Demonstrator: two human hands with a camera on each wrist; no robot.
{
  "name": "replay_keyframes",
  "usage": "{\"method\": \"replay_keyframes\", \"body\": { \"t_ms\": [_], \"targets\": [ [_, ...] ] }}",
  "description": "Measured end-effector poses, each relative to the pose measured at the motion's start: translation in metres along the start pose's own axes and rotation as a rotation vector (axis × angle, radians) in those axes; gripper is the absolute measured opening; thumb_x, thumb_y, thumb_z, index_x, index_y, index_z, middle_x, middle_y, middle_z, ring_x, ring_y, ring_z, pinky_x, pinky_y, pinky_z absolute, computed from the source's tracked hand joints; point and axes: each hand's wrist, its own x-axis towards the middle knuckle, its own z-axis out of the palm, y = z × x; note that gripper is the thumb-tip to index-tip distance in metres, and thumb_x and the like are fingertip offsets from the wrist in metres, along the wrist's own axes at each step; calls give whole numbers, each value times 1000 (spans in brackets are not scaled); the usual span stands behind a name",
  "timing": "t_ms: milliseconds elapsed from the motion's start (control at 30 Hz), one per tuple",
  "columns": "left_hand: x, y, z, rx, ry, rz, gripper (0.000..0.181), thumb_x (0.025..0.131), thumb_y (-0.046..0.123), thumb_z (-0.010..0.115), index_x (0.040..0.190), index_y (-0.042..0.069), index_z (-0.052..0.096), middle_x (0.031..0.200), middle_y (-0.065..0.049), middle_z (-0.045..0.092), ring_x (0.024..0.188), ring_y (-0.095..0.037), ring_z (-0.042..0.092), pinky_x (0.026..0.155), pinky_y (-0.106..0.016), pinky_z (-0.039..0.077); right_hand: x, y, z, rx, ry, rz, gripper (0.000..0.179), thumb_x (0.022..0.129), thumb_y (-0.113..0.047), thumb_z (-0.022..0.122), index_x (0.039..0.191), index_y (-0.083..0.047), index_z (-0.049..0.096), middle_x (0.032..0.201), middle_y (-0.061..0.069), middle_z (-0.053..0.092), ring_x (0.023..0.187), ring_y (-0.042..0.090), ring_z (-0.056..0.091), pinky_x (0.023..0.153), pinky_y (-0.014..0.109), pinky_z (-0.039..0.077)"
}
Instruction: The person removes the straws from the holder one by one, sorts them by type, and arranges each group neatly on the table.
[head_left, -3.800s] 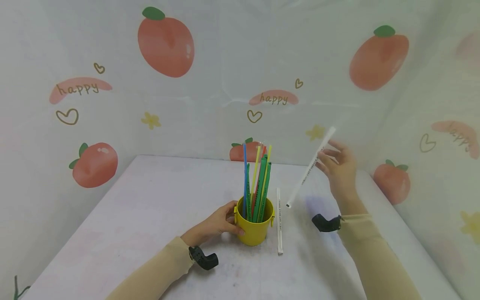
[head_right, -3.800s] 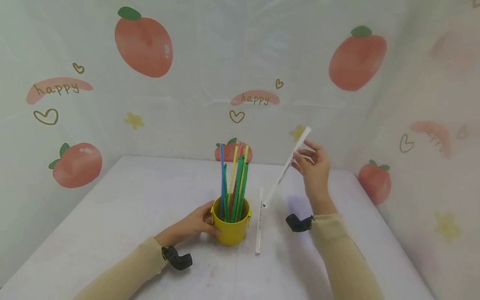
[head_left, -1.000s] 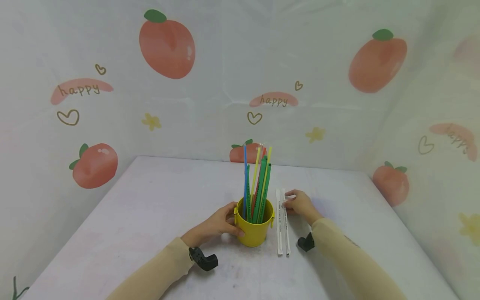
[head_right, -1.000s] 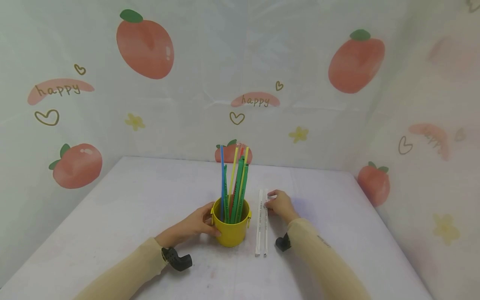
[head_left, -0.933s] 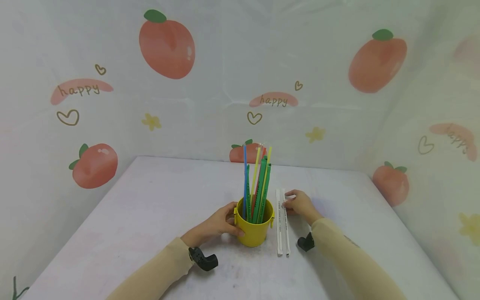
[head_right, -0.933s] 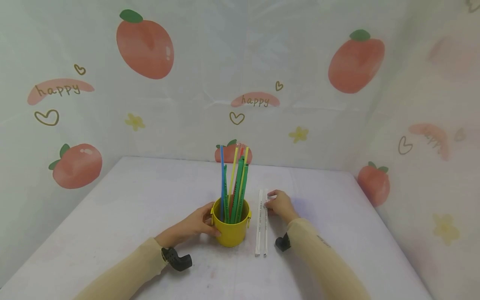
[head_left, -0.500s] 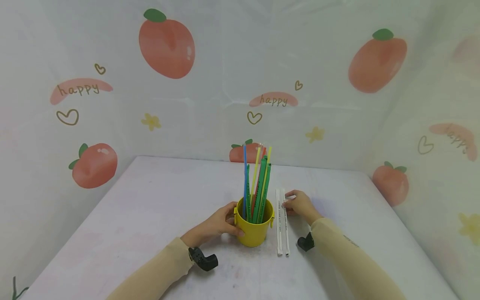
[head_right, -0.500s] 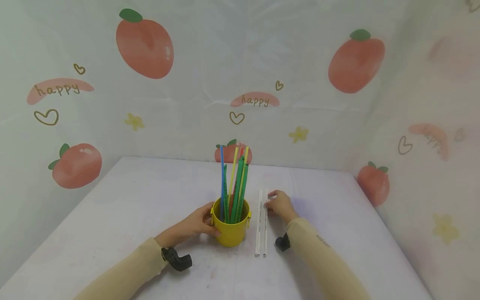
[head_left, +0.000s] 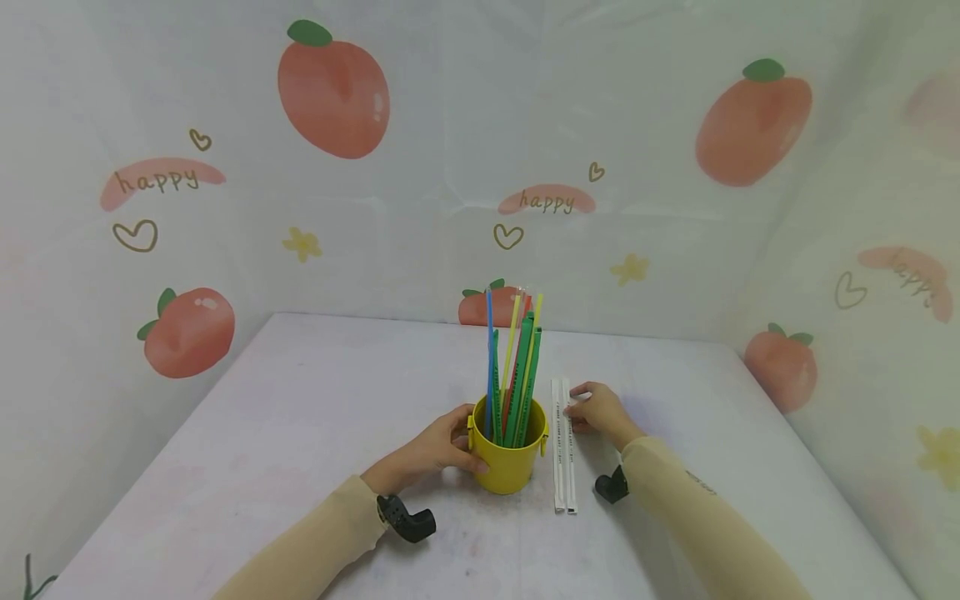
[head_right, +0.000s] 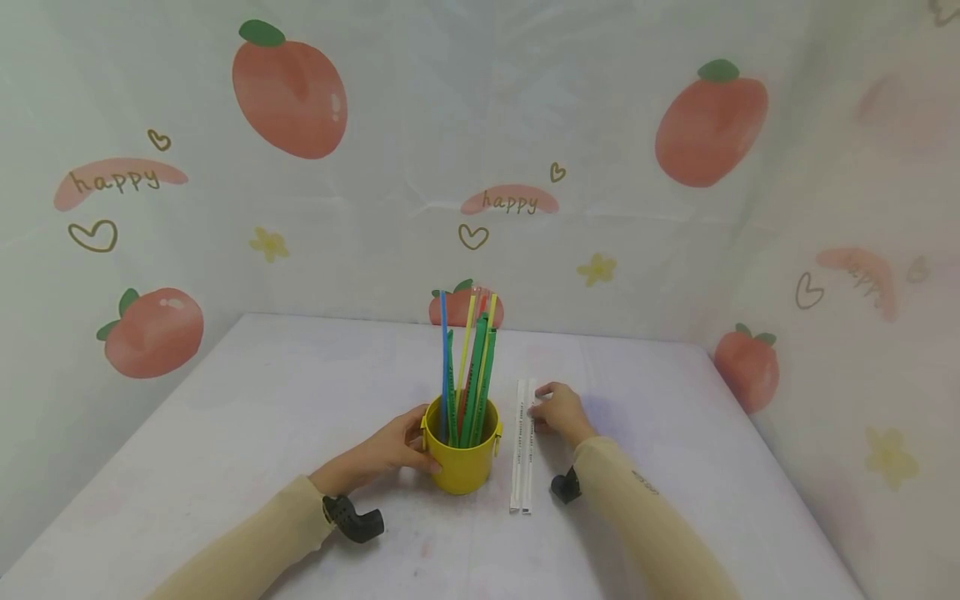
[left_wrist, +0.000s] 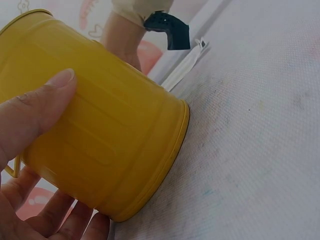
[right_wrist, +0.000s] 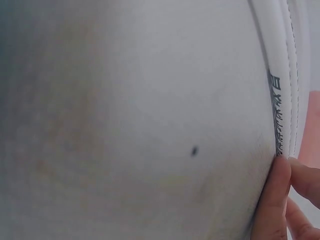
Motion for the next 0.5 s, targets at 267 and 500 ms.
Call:
{"method": "replay_keyframes", "body": {
  "t_ms": [267, 500],
  "targets": [
    [0, -1, 0, 14, -6, 10, 72, 72, 14, 79, 132, 13, 40, 133, -3, 47, 123, -22, 44, 107, -45, 30, 5, 1, 1, -3, 4, 21, 43, 80, -6, 70, 119, -3, 53, 95, 15, 60, 62, 17, 60, 61, 25, 55],
    [-1, 1, 0, 6, -8, 13, 70, 72, 12, 79, 131, 13, 41, 132, -4, 48, 122, -21, 45, 106, -43, 31, 6, 2, 1, -3, 3, 25, 43, 80, -7, 70, 120, -3, 53, 97, 15, 60, 63, 17, 61, 61, 25, 55]
  ]
}}
